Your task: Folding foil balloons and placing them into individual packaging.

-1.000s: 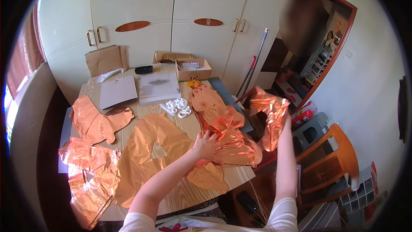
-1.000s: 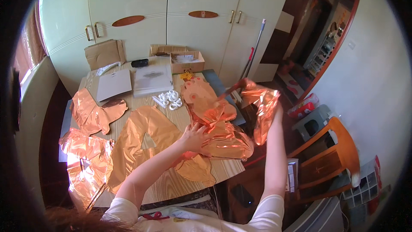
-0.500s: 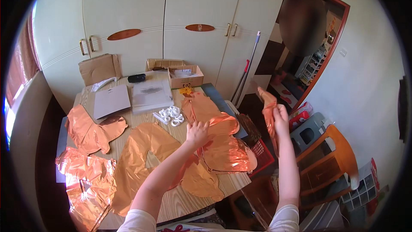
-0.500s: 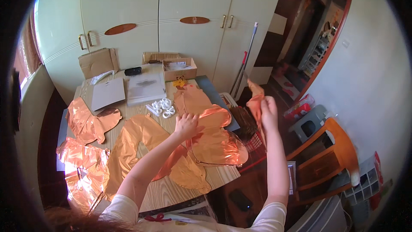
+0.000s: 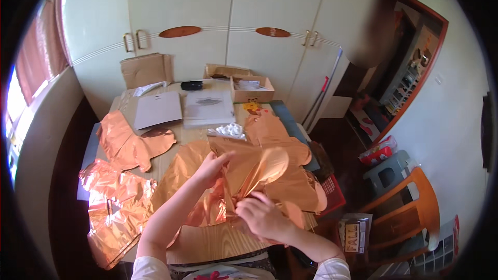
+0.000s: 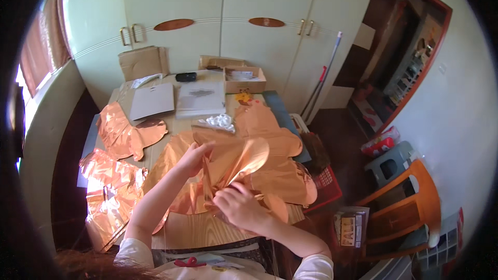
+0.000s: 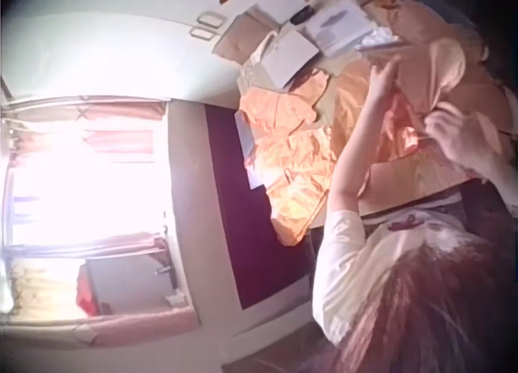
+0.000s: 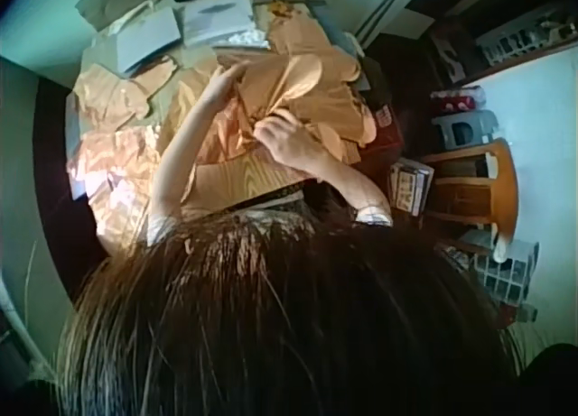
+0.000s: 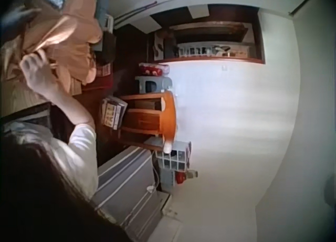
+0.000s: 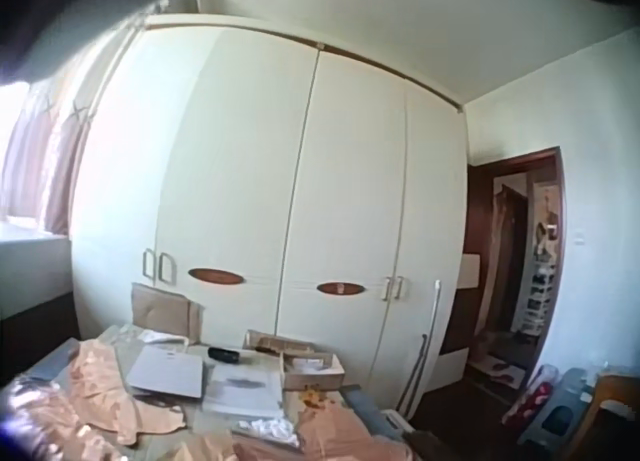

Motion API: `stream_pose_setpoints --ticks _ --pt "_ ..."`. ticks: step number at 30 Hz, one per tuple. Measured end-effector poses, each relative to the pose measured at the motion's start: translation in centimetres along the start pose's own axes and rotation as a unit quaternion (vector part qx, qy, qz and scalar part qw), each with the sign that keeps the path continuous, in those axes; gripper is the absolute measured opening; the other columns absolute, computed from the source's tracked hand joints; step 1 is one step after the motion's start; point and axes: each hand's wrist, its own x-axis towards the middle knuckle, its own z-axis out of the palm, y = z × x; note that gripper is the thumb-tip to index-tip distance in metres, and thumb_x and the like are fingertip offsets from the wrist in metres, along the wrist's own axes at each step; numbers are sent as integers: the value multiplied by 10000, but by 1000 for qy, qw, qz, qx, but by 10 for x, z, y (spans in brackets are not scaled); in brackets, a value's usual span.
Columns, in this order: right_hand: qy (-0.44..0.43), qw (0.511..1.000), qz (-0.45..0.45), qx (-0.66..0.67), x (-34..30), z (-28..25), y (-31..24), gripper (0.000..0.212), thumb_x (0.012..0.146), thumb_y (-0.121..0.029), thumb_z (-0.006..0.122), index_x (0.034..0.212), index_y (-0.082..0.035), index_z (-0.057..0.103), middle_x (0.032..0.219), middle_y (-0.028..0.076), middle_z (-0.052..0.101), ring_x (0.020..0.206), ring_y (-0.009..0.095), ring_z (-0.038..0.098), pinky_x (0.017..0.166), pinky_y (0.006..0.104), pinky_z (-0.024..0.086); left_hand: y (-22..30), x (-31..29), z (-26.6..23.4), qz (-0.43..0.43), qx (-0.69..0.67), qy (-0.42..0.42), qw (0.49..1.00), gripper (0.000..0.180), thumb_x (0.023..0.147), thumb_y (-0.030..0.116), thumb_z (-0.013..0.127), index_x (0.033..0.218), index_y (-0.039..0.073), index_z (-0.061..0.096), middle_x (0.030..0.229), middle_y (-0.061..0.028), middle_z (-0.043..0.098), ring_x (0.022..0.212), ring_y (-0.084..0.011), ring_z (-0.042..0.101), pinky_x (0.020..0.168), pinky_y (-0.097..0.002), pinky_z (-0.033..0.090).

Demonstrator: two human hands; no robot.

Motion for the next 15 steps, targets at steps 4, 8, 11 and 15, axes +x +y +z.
stream_pose_setpoints --ticks 4,8,11,15 --pt "-23 999 -35 -6 9 40 -37 174 878 -180 542 1014 -80 583 1009 51 620 1024 194 622 975 421 456 -9 -17 -51 70 32 100 992 631 844 33 678 1412 21 403 976 -80 665 785 -138 632 636 -256 521" --pt "-73 996 -41 26 3 90 -56 217 893 -235 561 1036 -75 593 1077 61 617 1074 200 603 978 428 449 -41 -5 -121 146 194 183 953 671 828 44 669 1430 16 374 894 -117 692 791 -155 663 646 -274 510" --pt "-95 994 -30 51 -4 105 -60 308 912 -297 574 1107 -60 597 1175 80 607 1192 220 550 1011 451 428 -36 -9 -127 137 341 232 901 729 793 125 688 1439 28 366 896 -145 698 900 -238 662 776 -358 501" --pt "-100 991 -44 79 -8 111 -47 394 925 -352 597 1159 -36 586 1349 129 521 1288 282 483 1066 498 382 -38 -13 -132 211 535 278 769 742 788 192 698 1444 57 380 1238 -174 600 1187 -336 528 975 -479 421"
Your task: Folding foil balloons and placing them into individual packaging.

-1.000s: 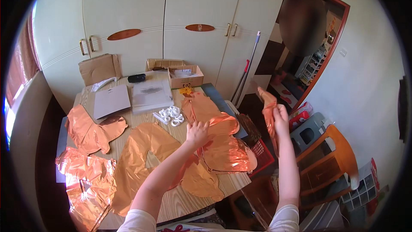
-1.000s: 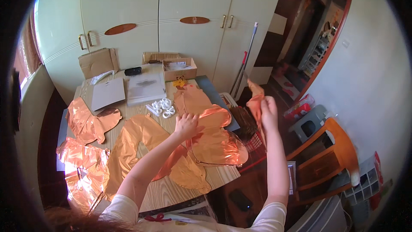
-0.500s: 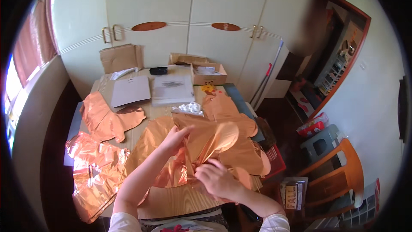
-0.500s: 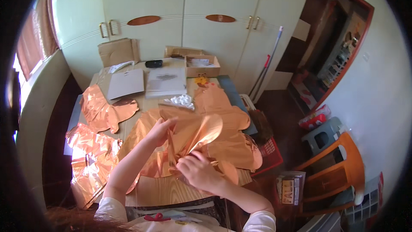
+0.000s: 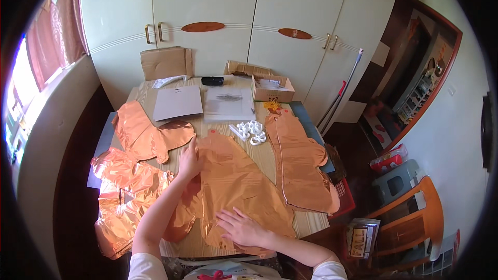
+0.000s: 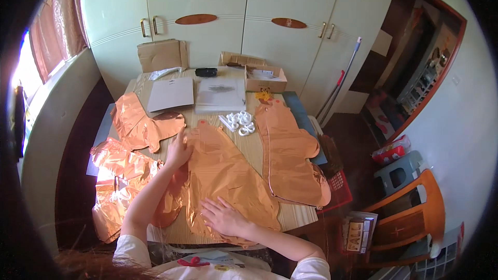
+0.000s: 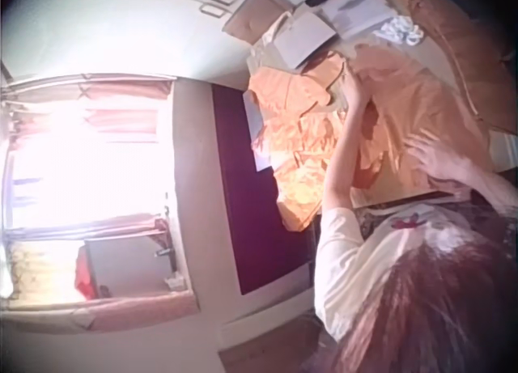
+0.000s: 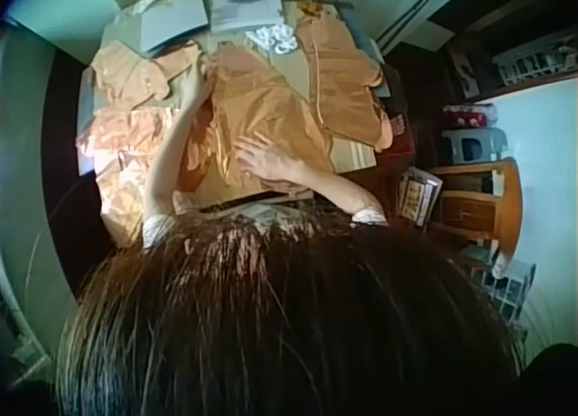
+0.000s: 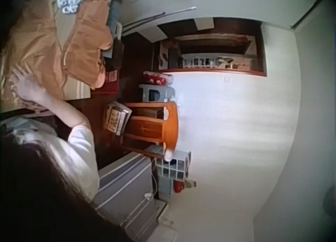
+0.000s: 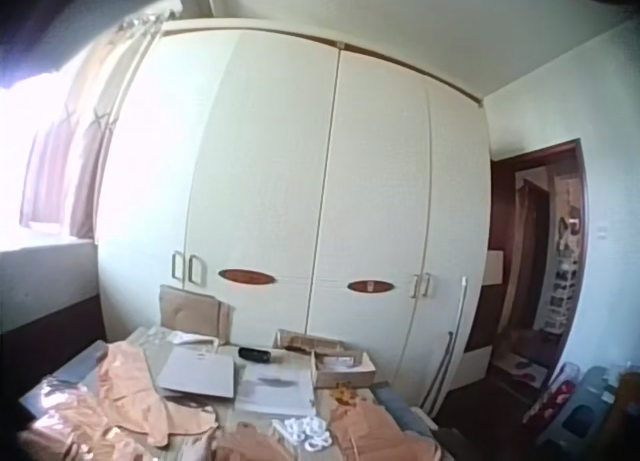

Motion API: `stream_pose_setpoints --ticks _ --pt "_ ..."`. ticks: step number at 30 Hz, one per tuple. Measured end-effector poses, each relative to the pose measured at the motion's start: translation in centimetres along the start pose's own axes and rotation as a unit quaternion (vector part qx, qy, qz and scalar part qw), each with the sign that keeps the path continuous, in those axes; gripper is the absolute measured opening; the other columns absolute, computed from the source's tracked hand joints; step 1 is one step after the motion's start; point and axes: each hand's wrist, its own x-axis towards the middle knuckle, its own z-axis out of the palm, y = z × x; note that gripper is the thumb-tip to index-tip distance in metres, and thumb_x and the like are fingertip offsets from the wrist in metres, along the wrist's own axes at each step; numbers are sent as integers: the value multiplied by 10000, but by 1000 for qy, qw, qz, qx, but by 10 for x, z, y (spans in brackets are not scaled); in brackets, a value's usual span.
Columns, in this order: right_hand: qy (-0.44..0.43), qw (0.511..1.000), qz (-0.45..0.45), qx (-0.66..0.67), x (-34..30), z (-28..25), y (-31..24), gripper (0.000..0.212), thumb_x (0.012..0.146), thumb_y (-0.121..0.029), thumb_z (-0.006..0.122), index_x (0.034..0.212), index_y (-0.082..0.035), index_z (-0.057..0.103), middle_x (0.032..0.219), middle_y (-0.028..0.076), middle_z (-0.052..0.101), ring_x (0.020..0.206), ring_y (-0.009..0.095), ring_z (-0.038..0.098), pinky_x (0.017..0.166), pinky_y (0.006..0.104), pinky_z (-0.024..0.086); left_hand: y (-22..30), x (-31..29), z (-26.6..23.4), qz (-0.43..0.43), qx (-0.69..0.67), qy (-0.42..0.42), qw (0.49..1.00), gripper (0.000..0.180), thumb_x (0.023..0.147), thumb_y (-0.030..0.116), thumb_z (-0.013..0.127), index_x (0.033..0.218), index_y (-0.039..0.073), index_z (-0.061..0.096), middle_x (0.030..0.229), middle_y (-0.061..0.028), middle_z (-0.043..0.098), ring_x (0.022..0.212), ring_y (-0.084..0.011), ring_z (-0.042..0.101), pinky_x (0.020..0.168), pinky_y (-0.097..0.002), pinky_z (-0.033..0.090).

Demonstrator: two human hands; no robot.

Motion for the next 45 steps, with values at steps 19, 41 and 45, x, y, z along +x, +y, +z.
stream_pose_setpoints --ticks 19,41,45 --pt "-7 988 149 49 -65 -46 52 594 900 -424 640 1335 -51 484 1288 130 594 1263 276 529 1082 516 362 24 -76 -36 321 162 -278 891 824 868 711 471 1504 197 368 1557 -164 315 1437 -462 228 1143 -619 180" --pt "-47 993 91 66 -81 -52 63 537 857 -485 685 1299 -191 599 1397 69 528 1322 261 481 1124 484 335 32 -78 -23 305 182 -253 900 847 858 765 406 1517 235 348 1571 -156 298 1440 -489 197 1098 -712 139" --pt "-48 990 92 97 -74 -61 60 502 864 -466 687 1278 -190 620 1406 97 515 1324 293 472 1122 490 335 32 -78 -28 308 161 -256 902 840 870 752 410 1518 221 343 1570 -167 292 1441 -494 186 1095 -722 133"
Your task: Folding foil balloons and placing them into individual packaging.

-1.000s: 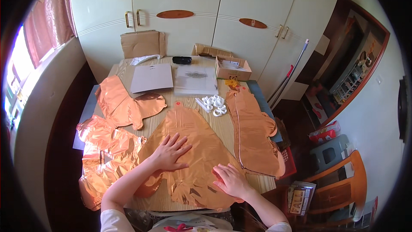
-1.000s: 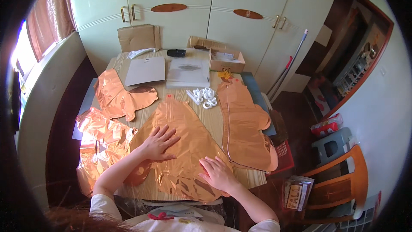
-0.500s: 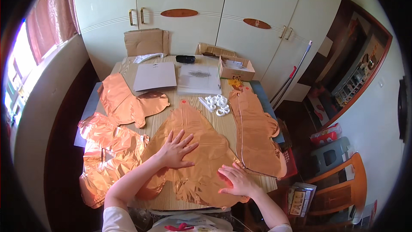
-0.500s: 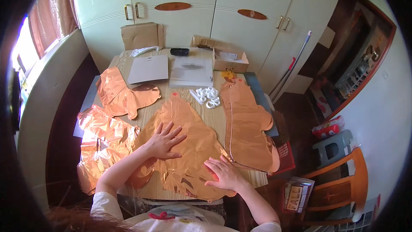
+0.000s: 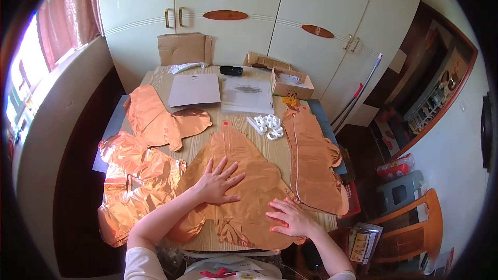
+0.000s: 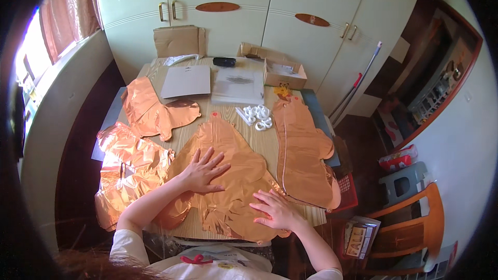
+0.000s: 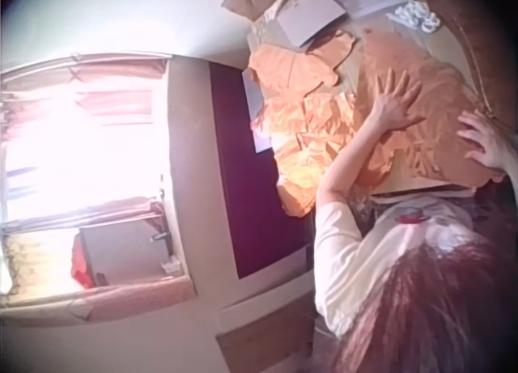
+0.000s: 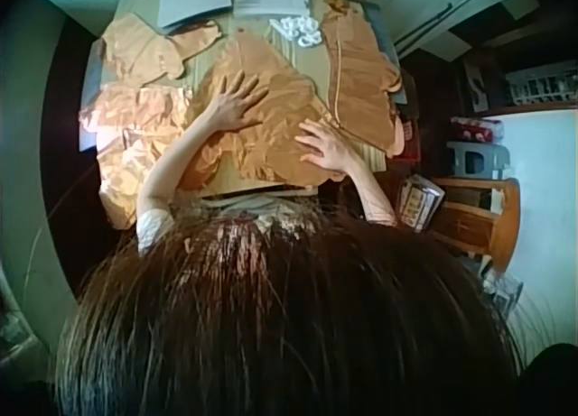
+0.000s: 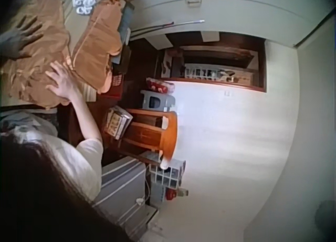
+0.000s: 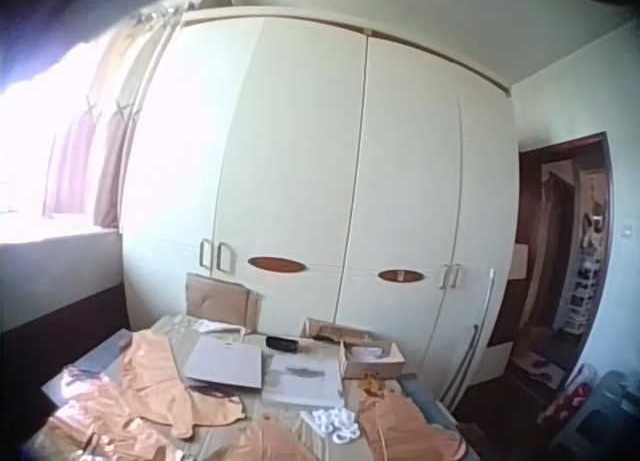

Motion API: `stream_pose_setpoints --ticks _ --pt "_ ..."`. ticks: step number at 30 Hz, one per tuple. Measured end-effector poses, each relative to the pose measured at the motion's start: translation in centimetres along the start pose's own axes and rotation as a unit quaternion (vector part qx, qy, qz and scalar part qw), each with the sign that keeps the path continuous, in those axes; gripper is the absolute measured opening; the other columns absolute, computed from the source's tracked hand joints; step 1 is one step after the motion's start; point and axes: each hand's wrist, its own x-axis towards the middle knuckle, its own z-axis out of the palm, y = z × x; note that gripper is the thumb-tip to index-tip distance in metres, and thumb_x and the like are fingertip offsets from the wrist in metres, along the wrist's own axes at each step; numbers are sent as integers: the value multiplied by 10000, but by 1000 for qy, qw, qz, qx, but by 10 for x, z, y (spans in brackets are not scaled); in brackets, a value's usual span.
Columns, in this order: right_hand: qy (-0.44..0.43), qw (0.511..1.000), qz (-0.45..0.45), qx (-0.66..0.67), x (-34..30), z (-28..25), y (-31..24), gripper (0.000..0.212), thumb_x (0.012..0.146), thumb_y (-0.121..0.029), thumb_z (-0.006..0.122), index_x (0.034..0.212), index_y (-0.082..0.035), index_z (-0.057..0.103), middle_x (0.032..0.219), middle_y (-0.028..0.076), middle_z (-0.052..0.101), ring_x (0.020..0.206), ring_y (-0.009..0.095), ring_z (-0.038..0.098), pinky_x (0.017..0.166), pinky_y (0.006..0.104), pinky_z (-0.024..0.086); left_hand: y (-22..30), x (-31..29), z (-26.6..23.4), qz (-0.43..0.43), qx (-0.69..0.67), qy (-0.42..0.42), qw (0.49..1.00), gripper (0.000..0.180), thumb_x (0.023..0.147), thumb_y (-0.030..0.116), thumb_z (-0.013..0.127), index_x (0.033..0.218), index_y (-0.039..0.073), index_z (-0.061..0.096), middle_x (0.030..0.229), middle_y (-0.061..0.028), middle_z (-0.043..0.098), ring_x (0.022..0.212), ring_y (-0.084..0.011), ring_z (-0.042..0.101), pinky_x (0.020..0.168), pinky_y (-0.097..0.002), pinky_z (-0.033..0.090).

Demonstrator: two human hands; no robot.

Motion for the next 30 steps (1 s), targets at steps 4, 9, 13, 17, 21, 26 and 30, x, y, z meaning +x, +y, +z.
stream_pose_setpoints --ticks 4,9,13,17,21,26,30 --pt "10 999 -22 -21 21 -15 -3 496 874 -425 686 1273 -139 614 1417 125 501 1335 311 456 1119 494 344 -3 -3 -22 -33 17 16 999 790 904 652 460 1508 154 349 1569 -163 295 1454 -462 180 1136 -652 158" --pt "50 991 -118 -48 150 -25 -23 492 898 -356 664 1253 -23 590 1333 163 569 1291 335 496 1088 462 388 -78 -36 -39 -172 28 86 981 536 936 358 540 1383 70 474 1425 -176 487 1346 -370 427 1093 -498 360" --pt "16 990 -137 -1 288 20 -35 416 918 -303 621 1233 -32 599 1260 156 617 1190 321 573 1005 406 469 -165 -74 -44 -343 -60 217 912 228 915 159 539 1090 39 621 1070 -183 656 1028 -371 612 877 -452 493" --pt "-50 992 -98 -60 393 81 -52 379 906 -290 610 1199 -49 616 1216 136 635 1136 295 602 949 402 501 -231 -106 -23 -417 -116 340 835 185 911 88 526 1057 20 616 1055 -212 643 1012 -394 608 861 -458 494" --pt "48 982 -150 -105 439 143 -39 226 859 -248 630 992 -66 635 1007 100 673 1004 267 652 861 397 529 -237 -124 -13 -415 -114 391 814 180 881 46 535 1041 11 608 1030 -213 639 969 -392 620 833 -455 503" --pt "110 970 -173 -133 441 164 -39 141 840 -218 625 771 -94 617 770 71 666 761 248 691 682 368 559 -232 -137 -4 -403 -133 422 801 191 848 53 561 1028 13 609 982 -193 636 915 -362 630 805 -428 507" --pt "126 986 -90 -55 442 165 -37 167 872 -272 631 822 -127 698 769 82 696 725 266 695 659 385 554 -232 -138 -5 -422 -177 417 785 170 832 70 598 996 34 621 958 -177 628 882 -350 619 776 -419 503"
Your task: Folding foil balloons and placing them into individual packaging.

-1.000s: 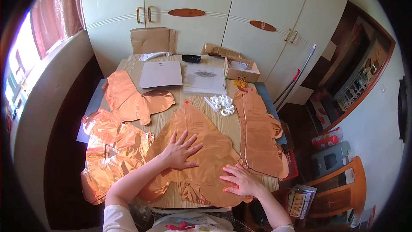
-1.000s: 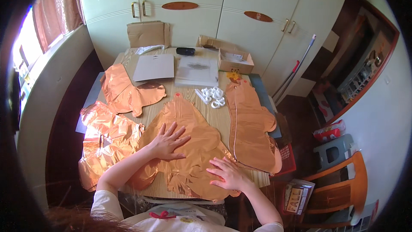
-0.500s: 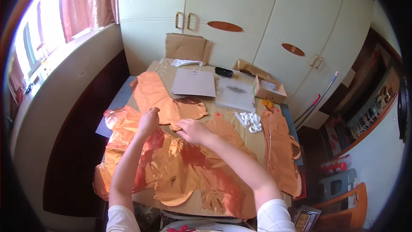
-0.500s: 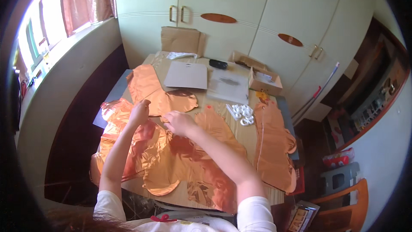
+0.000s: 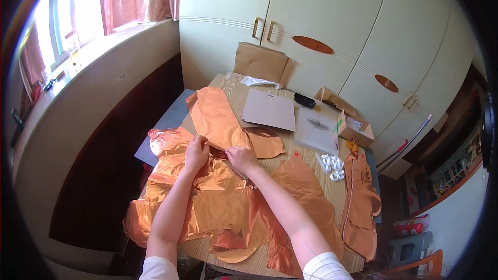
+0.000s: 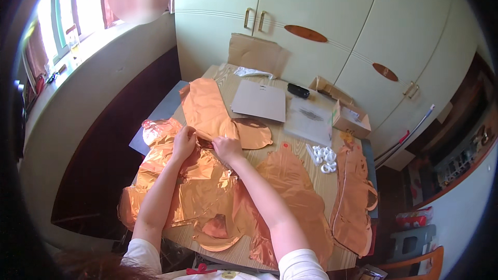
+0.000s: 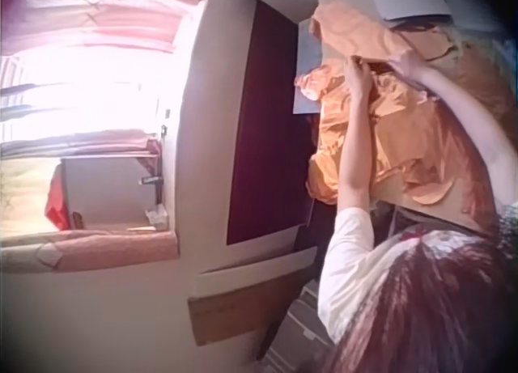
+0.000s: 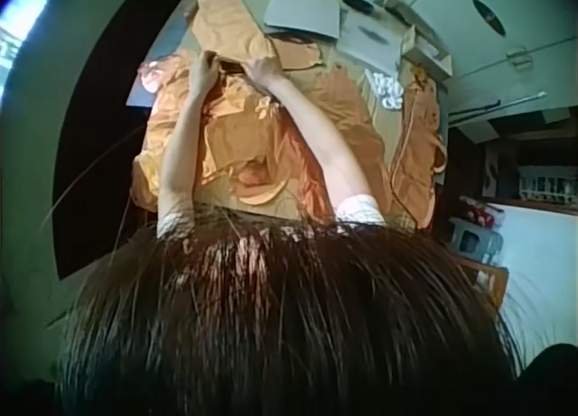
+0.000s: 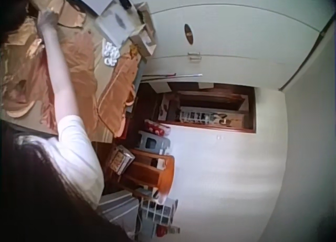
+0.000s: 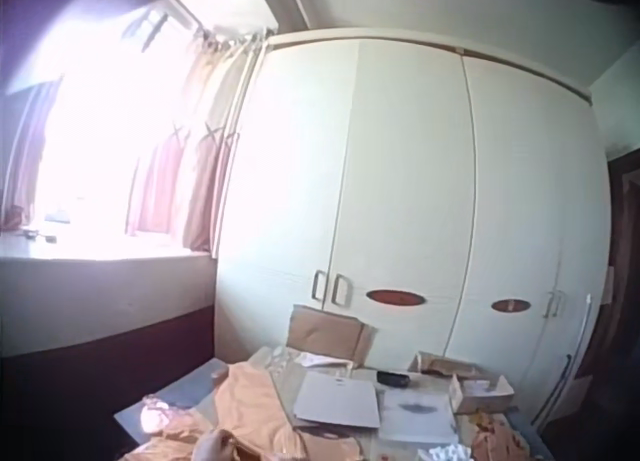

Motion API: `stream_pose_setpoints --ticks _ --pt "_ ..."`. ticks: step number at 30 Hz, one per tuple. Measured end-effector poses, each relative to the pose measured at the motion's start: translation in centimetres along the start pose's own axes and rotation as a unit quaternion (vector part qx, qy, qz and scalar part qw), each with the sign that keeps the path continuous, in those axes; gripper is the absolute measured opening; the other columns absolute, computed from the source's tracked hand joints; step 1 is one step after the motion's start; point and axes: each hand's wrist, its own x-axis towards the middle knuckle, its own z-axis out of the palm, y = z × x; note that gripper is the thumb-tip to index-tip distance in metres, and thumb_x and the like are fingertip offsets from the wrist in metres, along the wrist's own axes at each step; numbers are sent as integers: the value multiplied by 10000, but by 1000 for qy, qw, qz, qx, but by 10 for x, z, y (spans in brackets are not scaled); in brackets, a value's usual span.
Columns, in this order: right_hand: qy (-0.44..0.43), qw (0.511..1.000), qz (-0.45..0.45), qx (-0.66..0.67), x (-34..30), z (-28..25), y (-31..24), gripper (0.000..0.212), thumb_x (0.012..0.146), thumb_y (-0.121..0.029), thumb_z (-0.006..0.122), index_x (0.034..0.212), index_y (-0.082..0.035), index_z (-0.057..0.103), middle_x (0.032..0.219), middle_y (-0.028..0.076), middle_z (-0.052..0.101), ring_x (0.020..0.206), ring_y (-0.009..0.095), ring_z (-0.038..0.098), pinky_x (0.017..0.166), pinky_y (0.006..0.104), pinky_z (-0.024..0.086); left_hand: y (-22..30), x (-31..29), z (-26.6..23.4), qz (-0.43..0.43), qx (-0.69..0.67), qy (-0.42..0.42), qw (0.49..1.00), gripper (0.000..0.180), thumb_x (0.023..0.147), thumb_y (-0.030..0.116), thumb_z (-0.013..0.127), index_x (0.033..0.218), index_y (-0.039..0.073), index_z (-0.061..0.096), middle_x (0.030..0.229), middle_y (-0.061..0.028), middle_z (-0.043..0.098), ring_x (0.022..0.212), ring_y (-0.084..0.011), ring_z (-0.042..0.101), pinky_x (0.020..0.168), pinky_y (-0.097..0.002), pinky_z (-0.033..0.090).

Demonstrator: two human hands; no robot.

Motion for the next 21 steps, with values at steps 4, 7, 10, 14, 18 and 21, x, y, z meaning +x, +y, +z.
stream_pose_setpoints --ticks 4,7,10,14,18,21 --pt "17 993 87 76 4 -4 6 189 858 -327 670 897 -150 726 833 83 718 735 270 696 657 395 543 14 -5 0 12 7 -23 1000 207 802 92 639 1005 54 648 964 -150 634 905 -337 613 800 -420 501" --pt "-12 980 149 134 7 -8 0 190 845 -332 700 883 -148 728 819 85 715 727 263 693 652 383 531 11 -7 -4 111 88 -40 989 219 780 108 662 994 63 686 968 -120 649 928 -324 610 841 -417 497" --pt "43 973 154 164 5 -1 4 185 842 -299 712 880 -120 682 777 74 699 720 258 684 643 384 516 15 -6 -5 99 71 -70 990 211 763 109 660 963 76 717 977 -99 661 960 -314 604 875 -411 489" --pt "47 968 180 169 5 3 10 221 834 -271 722 872 -102 586 723 57 657 705 256 663 634 387 501 25 -8 -8 96 60 -69 991 211 764 69 628 956 65 716 975 -125 652 985 -339 607 881 -417 493" --pt "17 965 183 188 5 4 14 228 825 -268 715 885 -127 545 736 56 648 732 288 654 641 420 487 27 -7 -9 91 77 -86 989 271 771 79 611 1030 85 693 983 -115 655 996 -324 596 907 -411 475" --pt "-2 961 201 191 9 0 8 225 814 -263 719 878 -137 543 749 55 653 748 291 656 647 429 483 22 -7 -6 73 34 -60 995 351 770 96 606 1118 99 655 1022 -128 638 1017 -322 586 925 -409 465"
